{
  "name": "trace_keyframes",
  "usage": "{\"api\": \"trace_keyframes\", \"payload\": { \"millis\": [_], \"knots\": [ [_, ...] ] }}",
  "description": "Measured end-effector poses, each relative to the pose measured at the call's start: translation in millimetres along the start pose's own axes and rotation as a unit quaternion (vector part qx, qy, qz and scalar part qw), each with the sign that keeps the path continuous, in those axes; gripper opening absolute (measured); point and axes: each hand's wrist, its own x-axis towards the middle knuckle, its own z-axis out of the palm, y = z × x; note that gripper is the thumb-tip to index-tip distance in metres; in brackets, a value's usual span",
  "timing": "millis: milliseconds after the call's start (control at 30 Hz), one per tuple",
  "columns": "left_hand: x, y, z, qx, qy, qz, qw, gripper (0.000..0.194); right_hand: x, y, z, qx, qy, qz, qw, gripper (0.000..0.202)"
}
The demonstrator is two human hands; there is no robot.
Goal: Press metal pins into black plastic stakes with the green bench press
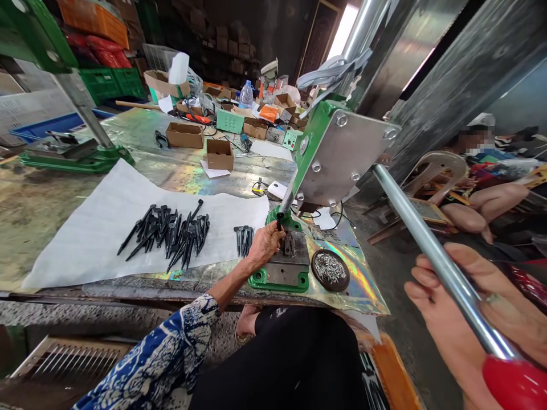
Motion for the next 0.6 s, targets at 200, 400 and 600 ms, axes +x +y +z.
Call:
{"api": "trace_keyframes", "payload": {
  "millis": [200,400,600],
  "knots": [
    [0.7,3.0,-1.0,0.016,-0.006,0.003,1.0,0.007,2.3,5.7,-4.9,0.023,0.014,0.022,0.999,0.05],
    [0.1,4.2,-1.8,0.021,-0.007,0.002,1.0,0.008,2.4,6.4,-9.7,0.026,0.017,0.008,0.999,0.045],
    [0.3,9.0,-3.3,0.125,-0.013,0.052,0.991,0.007,4.0,8.6,-15.7,0.029,-0.035,-0.007,0.999,0.048]
  ]
}}
